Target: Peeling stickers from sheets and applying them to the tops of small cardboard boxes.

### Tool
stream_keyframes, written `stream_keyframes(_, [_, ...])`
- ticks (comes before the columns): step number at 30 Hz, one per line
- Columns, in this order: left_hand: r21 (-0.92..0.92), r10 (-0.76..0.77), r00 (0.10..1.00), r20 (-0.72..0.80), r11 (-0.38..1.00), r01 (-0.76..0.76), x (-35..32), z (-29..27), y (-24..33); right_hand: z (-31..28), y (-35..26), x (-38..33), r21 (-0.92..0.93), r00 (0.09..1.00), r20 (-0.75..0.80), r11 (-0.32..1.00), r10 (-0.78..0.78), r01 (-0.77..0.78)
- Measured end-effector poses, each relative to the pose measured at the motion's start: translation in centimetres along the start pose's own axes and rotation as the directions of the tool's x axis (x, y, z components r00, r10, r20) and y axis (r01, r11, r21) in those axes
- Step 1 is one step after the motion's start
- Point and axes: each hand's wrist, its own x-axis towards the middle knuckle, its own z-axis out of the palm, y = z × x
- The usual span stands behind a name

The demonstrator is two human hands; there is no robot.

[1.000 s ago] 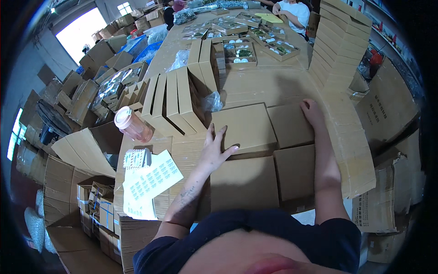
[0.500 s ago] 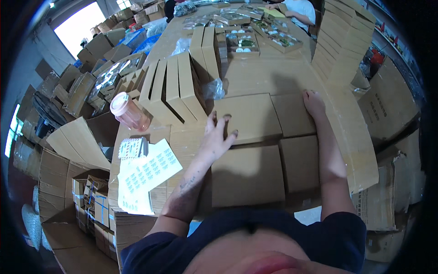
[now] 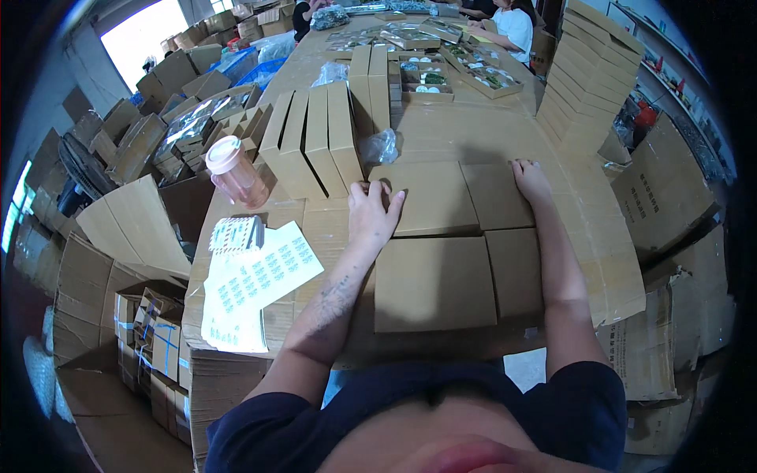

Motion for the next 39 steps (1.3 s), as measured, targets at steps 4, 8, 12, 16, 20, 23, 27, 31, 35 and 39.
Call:
stream_keyframes(4, [-0.015,-0.028,0.998,0.050,0.999,0.029,0.0,-0.5,0.1,-0.6,0.2,-1.1,0.041,1.000,0.006,0.999,0.011,-0.012])
stream_keyframes(8, [0.007,-0.041,0.997,0.060,0.999,0.041,0.2,-0.4,-0.1,0.0,1.1,-0.5,0.022,0.999,-0.015,0.999,-0.037,0.037])
stream_keyframes(12, [0.067,-0.078,0.989,0.123,0.995,0.070,0.8,-1.8,0.6,0.0,2.2,-0.4,-0.038,0.999,0.028,0.998,-0.043,0.044])
stream_keyframes(16, [0.145,-0.131,0.982,0.136,0.983,0.111,0.8,-2.4,0.6,-0.2,0.9,-1.1,0.001,0.999,0.001,0.999,-0.044,0.044])
stream_keyframes(20, [0.132,-0.152,0.974,0.170,0.983,0.130,0.9,-2.5,0.8,-0.7,0.7,-1.1,-0.014,0.999,-0.013,0.999,-0.050,0.050])
stream_keyframes(23, [0.140,-0.145,0.973,0.180,0.983,0.120,0.8,-2.9,1.0,-1.1,0.5,-1.3,0.005,0.999,0.001,0.999,-0.041,0.041])
stream_keyframes(27, [0.235,-0.027,0.983,0.180,0.972,-0.017,0.4,-2.4,1.6,-0.4,1.3,-0.7,-0.001,0.999,-0.030,0.999,-0.035,0.035])
stream_keyframes(31, [0.322,0.029,0.971,0.236,0.941,-0.106,0.2,-2.7,2.9,0.3,1.9,0.0,-0.017,1.000,0.007,1.000,-0.024,0.025])
stream_keyframes(35, [0.349,0.126,0.954,0.272,0.911,-0.220,-0.3,-2.3,2.7,-0.4,2.2,0.0,0.010,0.999,0.018,0.999,-0.043,0.043])
stream_keyframes(39, [0.400,0.070,0.957,0.281,0.898,-0.183,-1.0,-2.7,2.7,-1.1,1.1,-1.0,0.060,0.994,0.081,0.996,-0.072,0.067])
